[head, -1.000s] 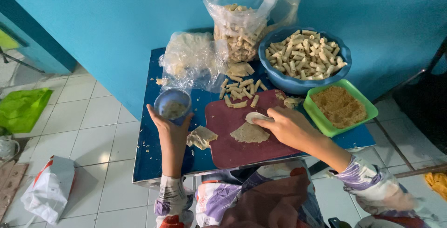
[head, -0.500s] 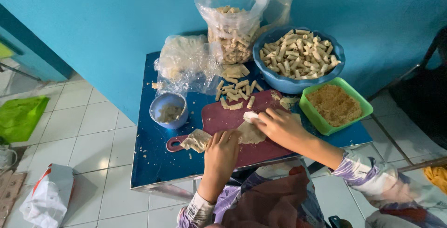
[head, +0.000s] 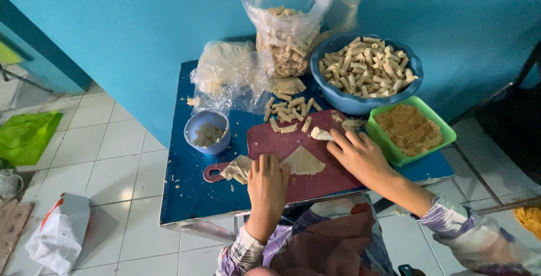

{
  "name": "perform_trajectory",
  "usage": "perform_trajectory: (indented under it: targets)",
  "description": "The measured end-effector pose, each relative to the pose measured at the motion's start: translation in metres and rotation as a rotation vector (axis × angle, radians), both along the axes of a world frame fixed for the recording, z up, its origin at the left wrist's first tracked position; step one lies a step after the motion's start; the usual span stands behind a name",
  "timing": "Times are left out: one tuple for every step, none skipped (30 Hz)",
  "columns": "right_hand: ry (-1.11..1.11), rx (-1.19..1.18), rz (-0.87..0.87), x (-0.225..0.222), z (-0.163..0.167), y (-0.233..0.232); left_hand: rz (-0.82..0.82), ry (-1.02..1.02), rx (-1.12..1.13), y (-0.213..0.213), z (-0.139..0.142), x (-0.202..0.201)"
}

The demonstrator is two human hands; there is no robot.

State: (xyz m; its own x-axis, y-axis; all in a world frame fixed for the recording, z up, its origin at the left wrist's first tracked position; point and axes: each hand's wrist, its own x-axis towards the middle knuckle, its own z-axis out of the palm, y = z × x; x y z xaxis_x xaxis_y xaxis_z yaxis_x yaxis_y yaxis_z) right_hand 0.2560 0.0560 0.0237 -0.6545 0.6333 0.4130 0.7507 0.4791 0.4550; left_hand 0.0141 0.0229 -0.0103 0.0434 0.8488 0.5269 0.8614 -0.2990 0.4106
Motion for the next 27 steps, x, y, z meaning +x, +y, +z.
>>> perform_trajectory:
  targets:
    - [0.004,-0.024,0.026,0.002,0.002,-0.005,0.005,-0.005,-0.006,0.001,0.000,0.002]
    - [0.007,-0.049,0.053,0.004,0.004,-0.011,-0.005,-0.003,-0.027,0.001,-0.001,0.002]
    - [0.078,-0.089,0.098,0.005,0.007,-0.015,-0.016,-0.001,-0.048,0.002,-0.001,0.003]
    - [0.148,-0.127,0.143,0.006,0.011,-0.020,-0.027,0.000,-0.068,0.003,-0.002,0.003]
    - [0.216,-0.164,0.191,0.009,0.016,-0.023,-0.029,0.008,-0.061,0.003,-0.002,0.005]
    - [0.255,-0.219,0.132,0.013,0.022,-0.024,-0.029,0.015,-0.052,0.005,-0.003,0.007]
    - [0.294,-0.275,0.074,0.019,0.028,-0.023,-0.029,0.023,-0.043,0.007,-0.003,0.008]
    - [0.334,-0.331,0.015,0.027,0.035,-0.023,-0.039,-0.012,-0.040,0.007,-0.004,0.008]
    - [0.352,-0.323,-0.126,0.038,0.041,-0.021,-0.052,-0.046,-0.040,0.008,-0.005,0.010]
    - [0.372,-0.316,-0.270,0.049,0.047,-0.020,-0.067,-0.079,-0.042,0.008,-0.006,0.010]
    - [0.410,-0.288,-0.294,0.060,0.049,-0.018,-0.069,-0.070,-0.036,0.008,-0.007,0.010]
    - [0.448,-0.255,-0.316,0.073,0.052,-0.016,-0.071,-0.063,-0.026,0.011,-0.008,0.009]
    - [0.485,-0.223,-0.337,0.087,0.053,-0.013,-0.071,-0.056,-0.016,0.012,-0.008,0.009]
    - [0.455,-0.258,-0.288,0.098,0.052,-0.006,-0.073,-0.068,-0.032,0.012,-0.009,0.009]
    - [0.425,-0.292,-0.238,0.106,0.049,0.005,-0.076,-0.080,-0.048,0.012,-0.009,0.008]
    - [0.396,-0.326,-0.189,0.111,0.041,0.013,-0.078,-0.092,-0.064,0.012,-0.009,0.007]
    - [0.420,-0.340,-0.201,0.114,0.032,0.017,-0.088,-0.139,-0.093,0.011,-0.009,0.007]
    - [0.443,-0.355,-0.209,0.117,0.022,0.022,-0.094,-0.186,-0.121,0.010,-0.009,0.006]
    - [0.465,-0.370,-0.216,0.119,0.014,0.026,-0.097,-0.234,-0.150,0.008,-0.008,0.005]
    - [0.470,-0.368,-0.255,0.121,0.007,0.030,-0.084,-0.237,-0.184,0.008,-0.007,0.004]
    - [0.475,-0.364,-0.295,0.123,0.002,0.033,-0.071,-0.239,-0.218,0.008,-0.006,0.004]
    - [0.481,-0.359,-0.338,0.125,-0.003,0.034,-0.062,-0.240,-0.253,0.007,-0.005,0.003]
    - [0.494,-0.361,-0.325,0.126,-0.005,0.033,-0.065,-0.231,-0.212,0.006,-0.004,0.003]
    - [0.505,-0.359,-0.310,0.127,-0.005,0.033,-0.069,-0.224,-0.167,0.006,-0.003,0.002]
    - [0.517,-0.356,-0.295,0.128,-0.003,0.032,-0.072,-0.217,-0.122,0.006,-0.002,0.002]
    - [0.510,-0.354,-0.314,0.128,0.000,0.030,-0.075,-0.221,-0.124,0.005,-0.001,0.002]
    - [0.504,-0.352,-0.334,0.128,0.005,0.027,-0.077,-0.226,-0.126,0.004,0.000,0.002]
